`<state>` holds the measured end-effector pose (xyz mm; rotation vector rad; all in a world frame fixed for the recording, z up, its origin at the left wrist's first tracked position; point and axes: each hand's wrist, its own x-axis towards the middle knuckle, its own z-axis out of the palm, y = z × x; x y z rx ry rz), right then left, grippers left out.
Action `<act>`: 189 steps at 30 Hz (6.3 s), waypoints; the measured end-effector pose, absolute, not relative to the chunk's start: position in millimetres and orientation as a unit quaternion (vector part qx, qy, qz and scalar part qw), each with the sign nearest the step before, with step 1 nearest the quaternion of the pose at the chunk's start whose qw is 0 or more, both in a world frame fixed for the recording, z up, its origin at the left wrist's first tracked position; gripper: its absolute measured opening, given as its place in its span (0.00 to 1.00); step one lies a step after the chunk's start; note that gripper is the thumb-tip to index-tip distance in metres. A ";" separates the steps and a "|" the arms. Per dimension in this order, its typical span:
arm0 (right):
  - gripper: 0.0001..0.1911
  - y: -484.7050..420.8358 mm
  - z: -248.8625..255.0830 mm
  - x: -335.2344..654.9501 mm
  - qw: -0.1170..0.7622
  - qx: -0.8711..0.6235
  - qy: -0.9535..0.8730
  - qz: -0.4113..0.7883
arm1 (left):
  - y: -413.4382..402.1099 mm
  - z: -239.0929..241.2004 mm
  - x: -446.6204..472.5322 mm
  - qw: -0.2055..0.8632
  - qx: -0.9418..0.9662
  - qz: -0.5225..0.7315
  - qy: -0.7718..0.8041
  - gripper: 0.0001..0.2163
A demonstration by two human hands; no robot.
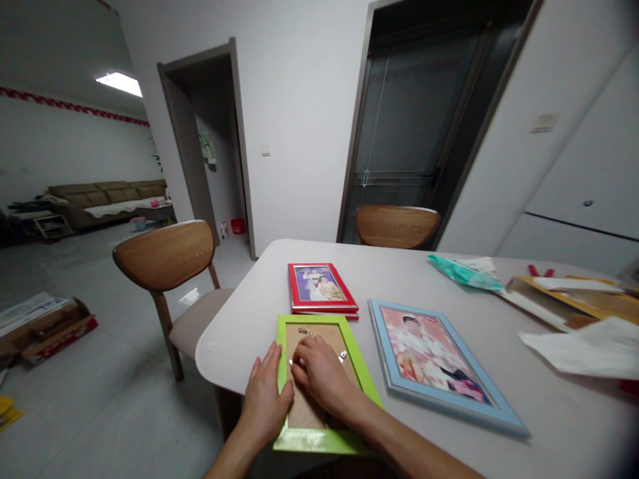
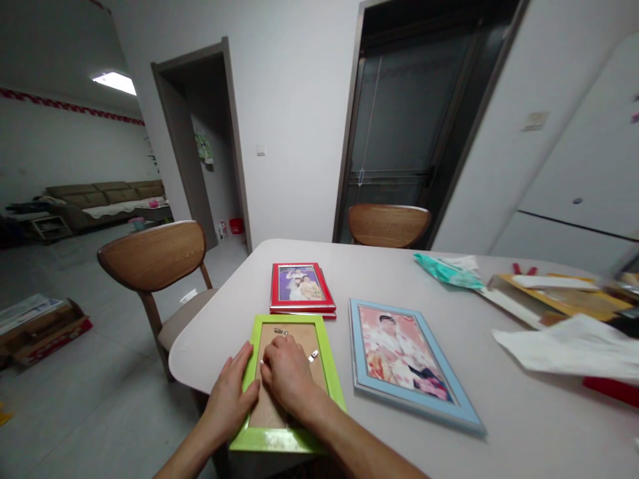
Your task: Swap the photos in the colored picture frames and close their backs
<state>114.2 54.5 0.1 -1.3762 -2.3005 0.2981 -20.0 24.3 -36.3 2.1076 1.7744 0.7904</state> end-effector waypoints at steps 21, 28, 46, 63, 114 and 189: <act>0.05 20.2 6.8 167.7 0.195 -0.408 -0.868 0.204 | 21.2 -34.1 -16.3 0.132 0.722 0.260 0.627 0.24; 0.20 18.3 7.3 178.4 0.206 -0.521 -0.810 0.175 | 21.9 -31.5 -4.8 0.162 0.710 0.285 0.624 0.25; 0.16 23.1 44.8 166.3 0.296 -0.490 -0.803 0.167 | 24.3 12.2 -18.0 0.532 0.451 0.517 0.495 0.14; 0.17 47.0 5.9 207.0 0.100 -0.679 -0.727 -0.004 | 51.2 -15.6 -112.3 0.373 0.482 0.448 0.654 0.12; 0.17 53.2 -4.7 209.6 0.133 -0.685 -0.716 0.012 | -19.9 -24.1 -68.8 -0.004 0.675 0.254 0.693 0.17; 0.19 73.9 -0.5 191.6 0.345 -0.597 -0.693 0.210 | -7.8 -12.2 8.5 0.071 0.835 0.217 0.500 0.17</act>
